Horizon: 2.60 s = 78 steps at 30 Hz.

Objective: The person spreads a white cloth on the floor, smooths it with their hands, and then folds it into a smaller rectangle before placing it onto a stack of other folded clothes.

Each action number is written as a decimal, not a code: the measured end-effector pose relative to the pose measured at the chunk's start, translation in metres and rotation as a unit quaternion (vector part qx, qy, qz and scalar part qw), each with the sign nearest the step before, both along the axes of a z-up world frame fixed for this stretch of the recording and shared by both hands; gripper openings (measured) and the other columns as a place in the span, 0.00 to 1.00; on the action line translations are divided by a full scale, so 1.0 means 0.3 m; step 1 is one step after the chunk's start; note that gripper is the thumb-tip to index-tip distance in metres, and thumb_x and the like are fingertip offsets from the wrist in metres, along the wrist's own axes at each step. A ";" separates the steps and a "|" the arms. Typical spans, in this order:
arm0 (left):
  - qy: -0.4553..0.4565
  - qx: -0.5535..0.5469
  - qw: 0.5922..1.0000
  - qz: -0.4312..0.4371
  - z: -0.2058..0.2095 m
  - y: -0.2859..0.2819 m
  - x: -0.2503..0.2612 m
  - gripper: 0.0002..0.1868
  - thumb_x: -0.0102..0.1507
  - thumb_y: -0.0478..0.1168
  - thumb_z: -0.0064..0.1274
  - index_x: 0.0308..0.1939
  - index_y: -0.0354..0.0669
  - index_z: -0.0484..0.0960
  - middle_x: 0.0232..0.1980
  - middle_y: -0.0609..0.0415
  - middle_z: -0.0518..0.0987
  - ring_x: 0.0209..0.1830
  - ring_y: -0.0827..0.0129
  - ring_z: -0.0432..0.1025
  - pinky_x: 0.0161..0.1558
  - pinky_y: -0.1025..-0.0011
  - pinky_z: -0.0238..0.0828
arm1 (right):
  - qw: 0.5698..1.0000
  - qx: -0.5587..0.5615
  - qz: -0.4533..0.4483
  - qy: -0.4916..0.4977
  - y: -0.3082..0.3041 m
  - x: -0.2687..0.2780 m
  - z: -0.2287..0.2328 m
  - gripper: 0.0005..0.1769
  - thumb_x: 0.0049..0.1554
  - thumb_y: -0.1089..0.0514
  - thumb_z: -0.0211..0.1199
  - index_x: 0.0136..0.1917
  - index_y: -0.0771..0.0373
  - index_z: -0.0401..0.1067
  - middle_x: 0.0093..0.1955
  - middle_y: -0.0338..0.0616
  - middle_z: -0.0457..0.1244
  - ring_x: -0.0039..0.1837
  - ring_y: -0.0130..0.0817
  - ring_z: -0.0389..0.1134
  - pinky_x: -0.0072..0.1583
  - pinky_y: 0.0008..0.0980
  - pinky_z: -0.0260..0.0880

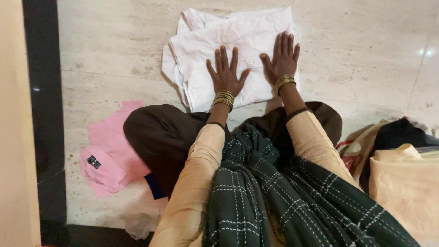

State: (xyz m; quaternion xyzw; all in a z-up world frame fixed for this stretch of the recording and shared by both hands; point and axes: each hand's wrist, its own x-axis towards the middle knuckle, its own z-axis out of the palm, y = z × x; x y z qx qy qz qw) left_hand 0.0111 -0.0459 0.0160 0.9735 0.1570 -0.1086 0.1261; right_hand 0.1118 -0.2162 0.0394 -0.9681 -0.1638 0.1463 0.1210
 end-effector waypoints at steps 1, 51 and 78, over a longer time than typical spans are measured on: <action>-0.001 0.003 1.000 0.001 -0.010 -0.007 -0.004 0.42 0.71 0.71 0.30 0.83 0.62 0.40 0.86 0.46 0.33 0.86 0.53 0.30 0.77 0.34 0.24 | 1.000 0.007 0.013 -0.020 0.006 -0.004 -0.003 0.55 0.63 0.23 0.27 0.85 0.67 0.37 0.88 0.53 0.31 0.87 0.45 0.25 0.82 0.50 0.20; -0.371 -0.723 0.394 0.430 -0.307 0.259 -0.075 0.49 0.66 0.71 0.35 0.78 0.37 0.55 0.75 0.37 0.61 0.74 0.48 0.56 0.72 0.55 0.52 | 0.939 0.315 0.005 -0.134 0.321 -0.261 -0.051 0.27 0.66 0.42 0.68 0.69 0.62 0.72 0.60 0.55 0.71 0.58 0.44 0.75 0.57 0.37 0.77; 0.028 -0.690 0.674 0.262 -0.313 0.068 -0.164 0.42 0.49 0.44 0.66 0.63 0.30 0.67 0.55 0.39 0.79 0.47 0.54 0.78 0.42 0.58 0.84 | 0.981 0.145 0.121 -0.043 0.016 -0.486 -0.073 0.38 0.65 0.37 0.56 0.83 0.48 0.56 0.86 0.60 0.44 0.85 0.61 0.40 0.78 0.61 0.39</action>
